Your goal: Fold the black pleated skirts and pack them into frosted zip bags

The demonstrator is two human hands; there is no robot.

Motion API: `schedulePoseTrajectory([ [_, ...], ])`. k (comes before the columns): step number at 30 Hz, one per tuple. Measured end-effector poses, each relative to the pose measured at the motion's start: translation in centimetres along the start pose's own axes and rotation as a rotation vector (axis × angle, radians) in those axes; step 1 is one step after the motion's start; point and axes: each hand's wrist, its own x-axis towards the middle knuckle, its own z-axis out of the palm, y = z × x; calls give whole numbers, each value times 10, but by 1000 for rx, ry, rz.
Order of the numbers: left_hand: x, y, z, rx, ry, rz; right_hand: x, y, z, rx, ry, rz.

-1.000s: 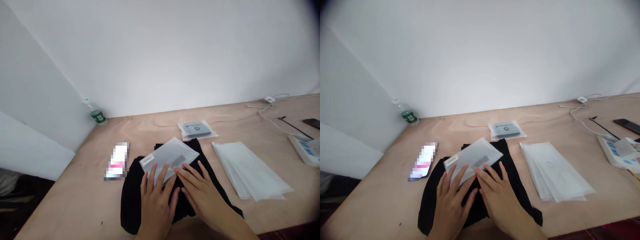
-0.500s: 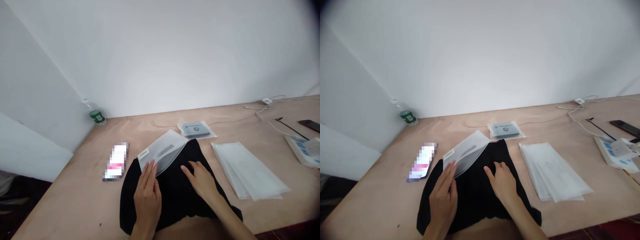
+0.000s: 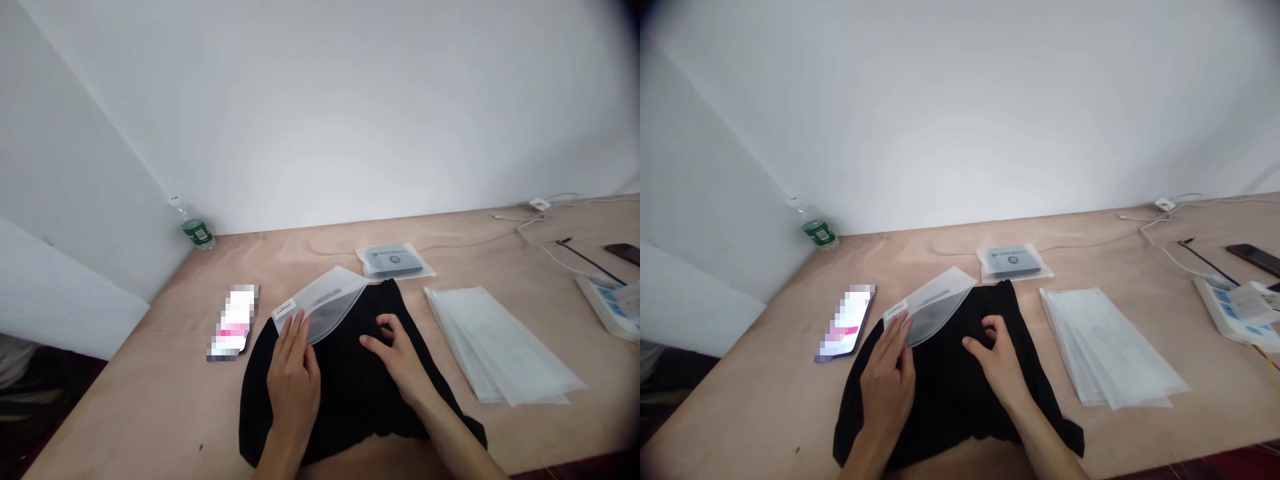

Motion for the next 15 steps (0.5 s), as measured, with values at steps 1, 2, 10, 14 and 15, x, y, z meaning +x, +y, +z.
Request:
schedulePoseTrajectory([
  [1,2,0,0,5,2,-11,-6,-1,-3,171,-14,57],
  [2,3,1,1,9,4,-21,-13,-2,-8,329,-20,135],
  [10,3,10,14,-60,-54,100,-37,-23,-33,713,-62,560],
  [14,-4,18,12,-159,-215,152,-21,-26,-26,716,-92,523],
  [15,-5,21,12,-158,-227,146,-17,-25,-24,718,-74,498],
])
